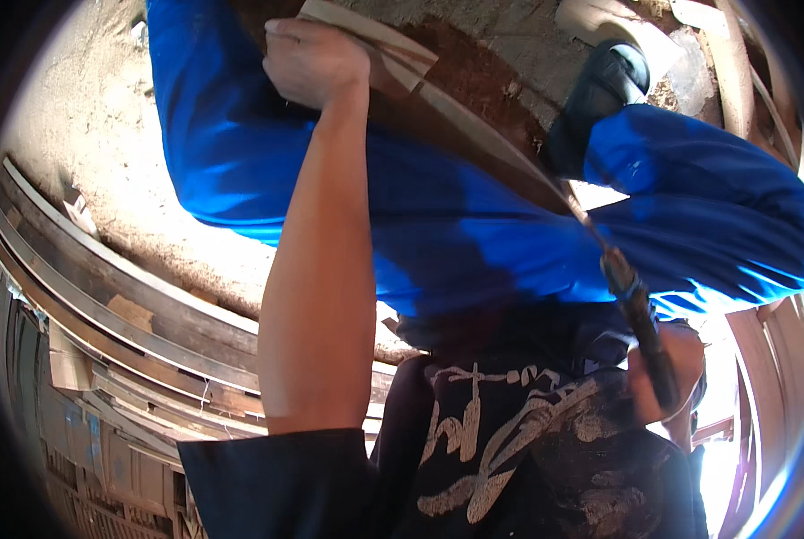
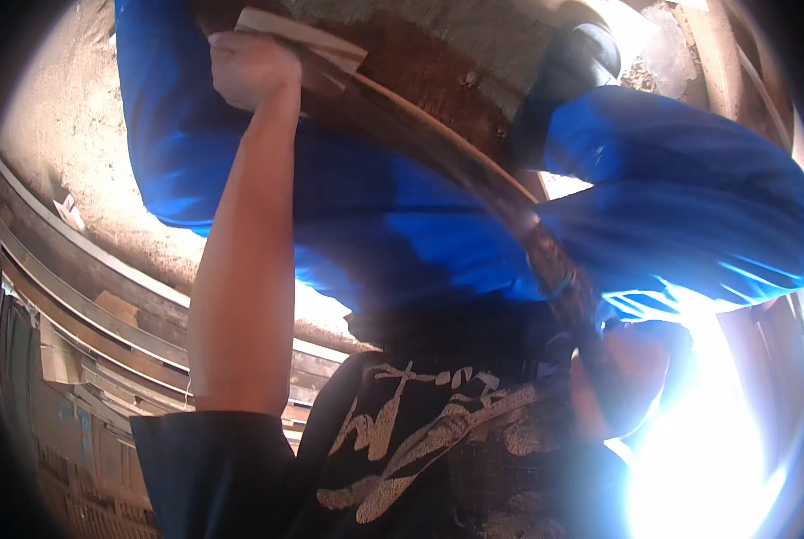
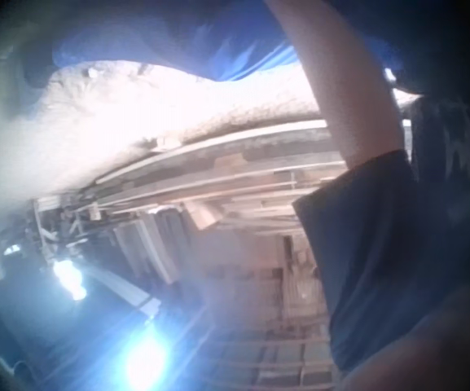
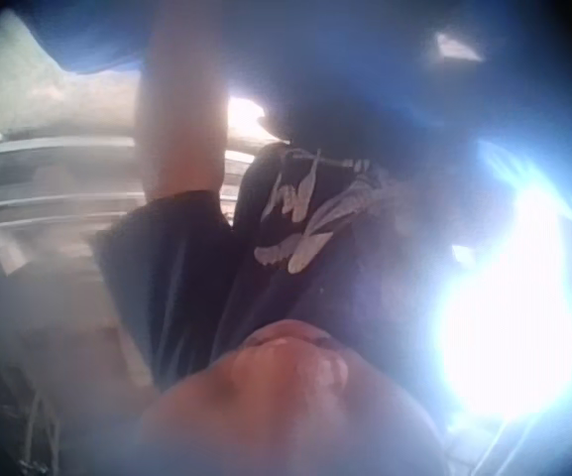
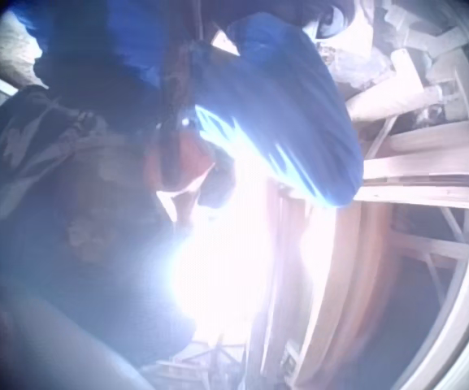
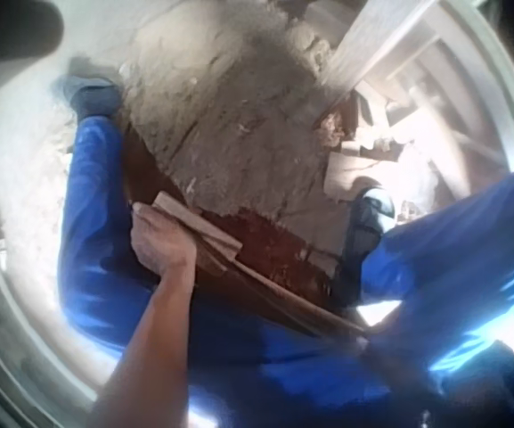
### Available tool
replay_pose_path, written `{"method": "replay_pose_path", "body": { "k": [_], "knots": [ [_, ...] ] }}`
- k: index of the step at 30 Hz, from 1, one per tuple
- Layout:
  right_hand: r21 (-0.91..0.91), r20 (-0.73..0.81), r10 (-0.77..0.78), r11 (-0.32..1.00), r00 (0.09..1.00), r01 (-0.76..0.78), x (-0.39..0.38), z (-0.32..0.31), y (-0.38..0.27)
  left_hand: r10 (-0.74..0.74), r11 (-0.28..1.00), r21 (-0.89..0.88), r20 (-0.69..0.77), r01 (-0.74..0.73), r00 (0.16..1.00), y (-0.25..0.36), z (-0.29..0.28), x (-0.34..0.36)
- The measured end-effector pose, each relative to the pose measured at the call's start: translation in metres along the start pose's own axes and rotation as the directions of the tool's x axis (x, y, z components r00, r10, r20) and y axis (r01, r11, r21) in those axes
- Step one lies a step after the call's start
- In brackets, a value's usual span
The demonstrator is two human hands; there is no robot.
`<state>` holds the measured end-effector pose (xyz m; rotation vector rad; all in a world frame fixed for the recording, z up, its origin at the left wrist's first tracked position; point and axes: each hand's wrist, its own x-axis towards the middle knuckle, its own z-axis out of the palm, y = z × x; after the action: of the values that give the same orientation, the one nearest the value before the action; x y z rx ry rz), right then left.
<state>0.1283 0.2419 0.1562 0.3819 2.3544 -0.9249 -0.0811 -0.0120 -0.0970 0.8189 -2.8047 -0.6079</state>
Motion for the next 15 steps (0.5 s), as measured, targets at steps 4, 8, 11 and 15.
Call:
{"method": "replay_pose_path", "body": {
  "k": [4,8,11,15],
  "knots": [
    [0.307,0.078,-0.262,0.924,0.962,0.226,0.069,0.036,0.001,0.076,0.996,-0.051,0.027,-0.074,0.997,0.005,0.005,-0.004],
    [0.290,0.012,-0.229,0.932,0.973,0.216,0.055,0.046,0.004,-0.028,0.999,0.025,0.001,0.028,1.000,-0.012,0.004,0.003],
    [0.031,0.037,-0.052,0.998,0.998,0.050,-0.013,0.006,0.028,0.016,1.000,-0.021,-0.011,-0.016,1.000,0.002,0.001,-0.003],
    [0.301,0.090,-0.149,0.947,0.985,0.116,0.043,0.027,0.011,-0.025,0.999,-0.020,0.023,0.026,0.999,0.005,0.008,-0.003]
  ]
}}
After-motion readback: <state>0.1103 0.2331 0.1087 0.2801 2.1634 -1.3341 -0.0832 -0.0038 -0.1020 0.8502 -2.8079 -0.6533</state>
